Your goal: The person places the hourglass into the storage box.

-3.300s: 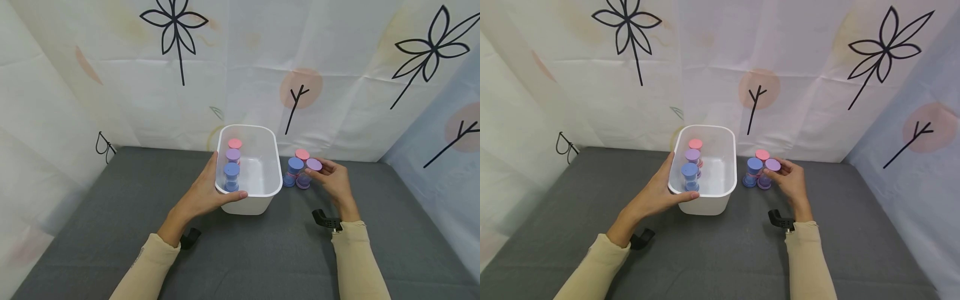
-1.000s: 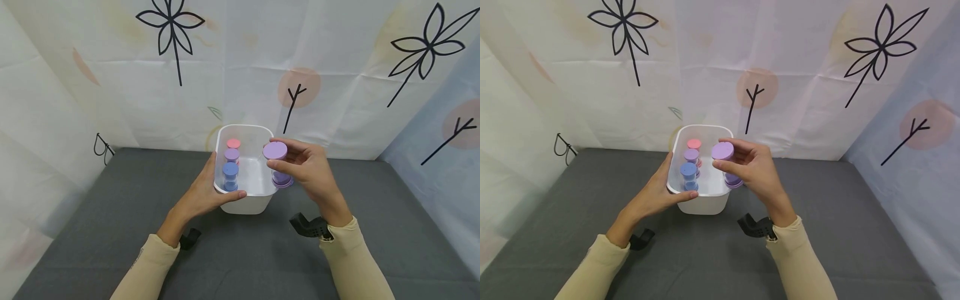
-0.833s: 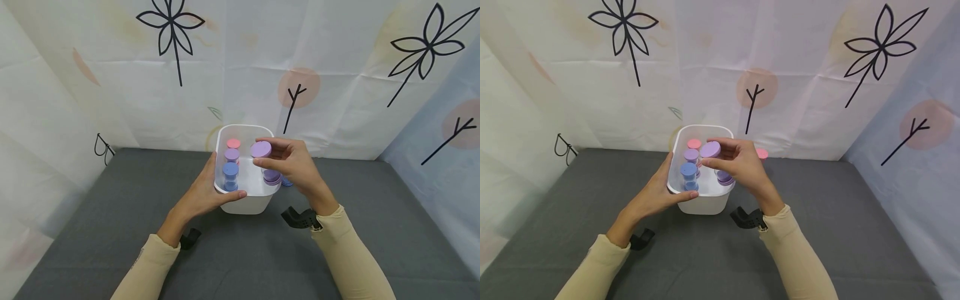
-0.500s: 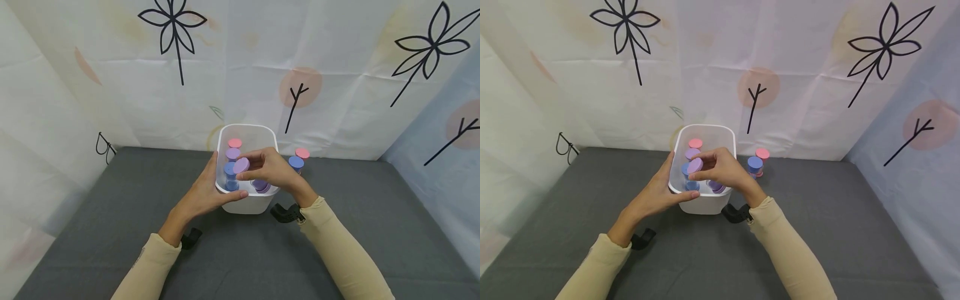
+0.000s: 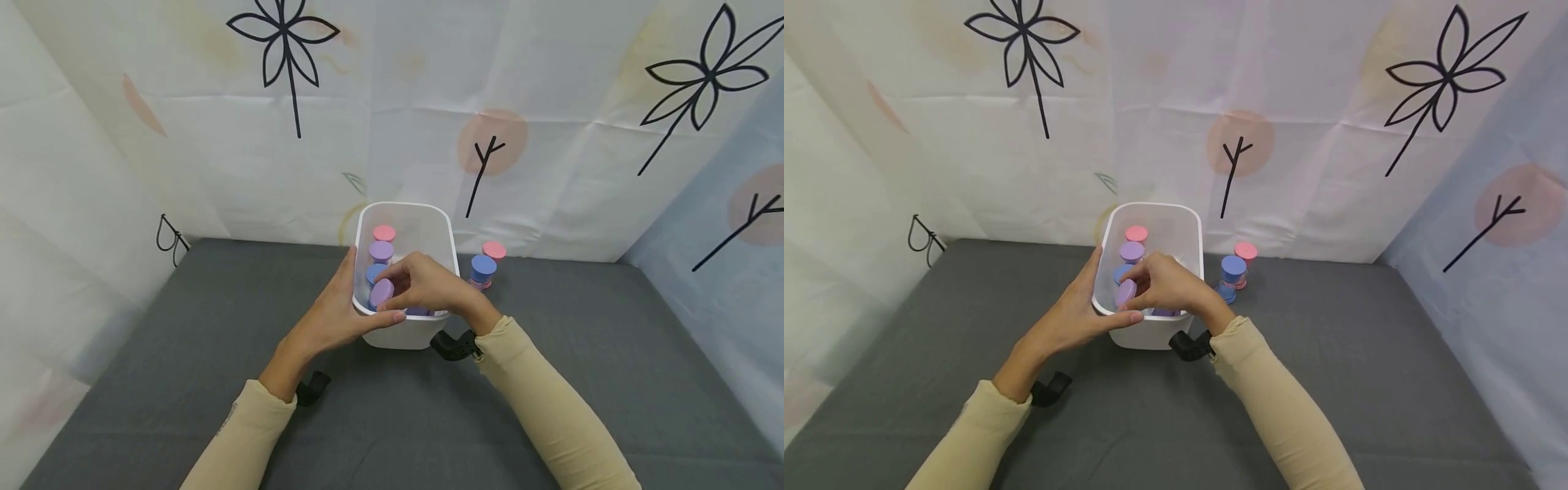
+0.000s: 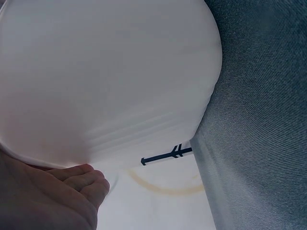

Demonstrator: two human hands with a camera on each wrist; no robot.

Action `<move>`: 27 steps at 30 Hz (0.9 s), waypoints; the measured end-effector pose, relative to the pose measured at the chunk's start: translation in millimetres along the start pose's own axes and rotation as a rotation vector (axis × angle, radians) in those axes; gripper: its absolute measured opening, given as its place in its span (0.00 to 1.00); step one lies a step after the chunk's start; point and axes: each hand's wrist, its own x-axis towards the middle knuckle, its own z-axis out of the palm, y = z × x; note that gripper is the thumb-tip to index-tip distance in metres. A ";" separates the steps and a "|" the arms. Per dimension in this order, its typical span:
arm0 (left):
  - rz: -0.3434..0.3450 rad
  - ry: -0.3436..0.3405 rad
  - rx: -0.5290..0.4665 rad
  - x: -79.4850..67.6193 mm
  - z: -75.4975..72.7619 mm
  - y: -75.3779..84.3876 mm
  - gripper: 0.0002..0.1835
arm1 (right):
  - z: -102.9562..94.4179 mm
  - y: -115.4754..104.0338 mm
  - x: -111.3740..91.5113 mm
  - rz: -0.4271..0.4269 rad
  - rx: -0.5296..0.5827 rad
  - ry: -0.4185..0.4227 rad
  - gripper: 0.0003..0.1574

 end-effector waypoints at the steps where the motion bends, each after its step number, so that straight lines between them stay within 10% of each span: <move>1: 0.001 0.002 0.003 0.0 -0.2 0.0 0.67 | 0.5 0.1 0.3 -0.005 -0.018 -0.003 0.19; 27: -0.007 0.011 -0.005 0.0 -0.6 0.0 0.69 | 6.2 -2.0 4.3 -0.083 -0.249 0.002 0.21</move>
